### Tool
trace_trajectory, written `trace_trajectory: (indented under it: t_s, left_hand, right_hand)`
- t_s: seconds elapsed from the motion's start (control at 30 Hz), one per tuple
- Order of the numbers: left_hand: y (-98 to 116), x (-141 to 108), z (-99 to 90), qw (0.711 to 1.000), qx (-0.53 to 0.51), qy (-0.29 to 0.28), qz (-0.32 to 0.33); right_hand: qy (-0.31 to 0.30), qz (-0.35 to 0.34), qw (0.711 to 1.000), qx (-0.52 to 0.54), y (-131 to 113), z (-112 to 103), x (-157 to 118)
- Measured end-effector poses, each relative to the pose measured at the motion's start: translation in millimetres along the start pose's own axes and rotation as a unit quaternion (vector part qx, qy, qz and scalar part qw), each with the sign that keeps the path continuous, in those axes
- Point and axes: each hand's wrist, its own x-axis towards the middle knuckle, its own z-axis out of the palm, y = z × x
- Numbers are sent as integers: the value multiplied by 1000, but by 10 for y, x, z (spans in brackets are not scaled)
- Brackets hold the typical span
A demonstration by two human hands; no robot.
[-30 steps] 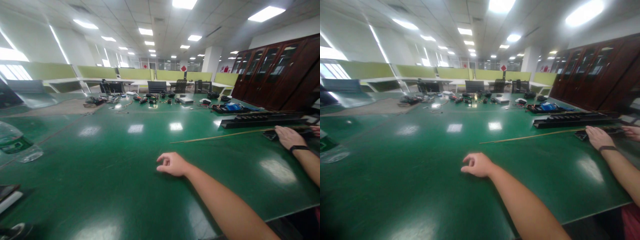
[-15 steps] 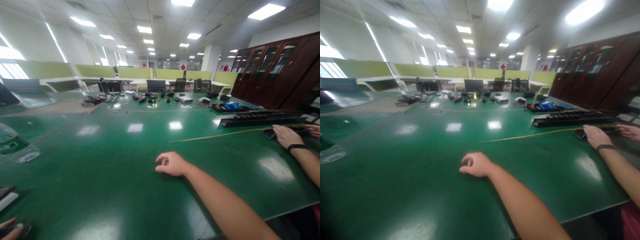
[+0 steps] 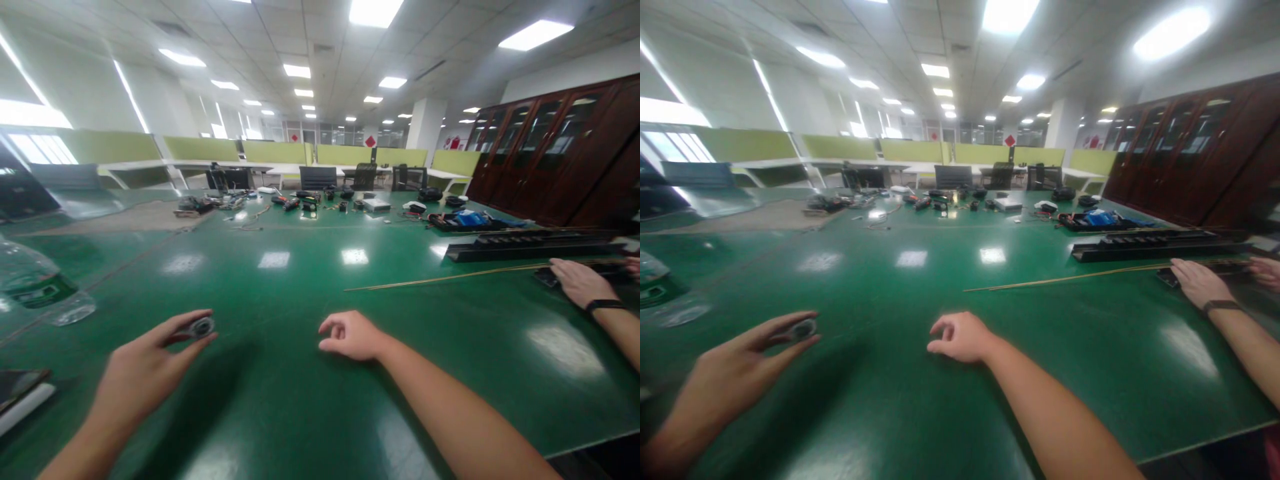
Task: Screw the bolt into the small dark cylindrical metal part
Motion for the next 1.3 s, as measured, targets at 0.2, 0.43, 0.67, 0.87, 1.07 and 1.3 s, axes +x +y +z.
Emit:
trace_trajectory:
  t_s: [0.2, 0.43, 0.67, 0.87, 1.07, 1.3]
  left_hand:
    - [718, 167, 1000, 970, -164, -128, 122]
    - [768, -64, 1474, 917, -309, -211, 137]
    - [760, -44, 1434, 903, -323, -248, 138]
    - [762, -70, 1425, 897, -338, -249, 137]
    - [756, -37, 1403, 912, -302, -235, 149]
    - [780, -26, 1377, 914, -295, -237, 146]
  right_hand:
    - [39, -10, 999, -12, 1, 31, 1]
    - [54, -22, 998, -30, 59, 70, 6]
    - [60, -35, 996, -55, 60, 88, 9]
    - [47, -28, 997, -58, 48, 93, 4]
    - [41, -33, 997, -61, 30, 72, -16]
    - [46, -26, 997, -58, 25, 78, -8]
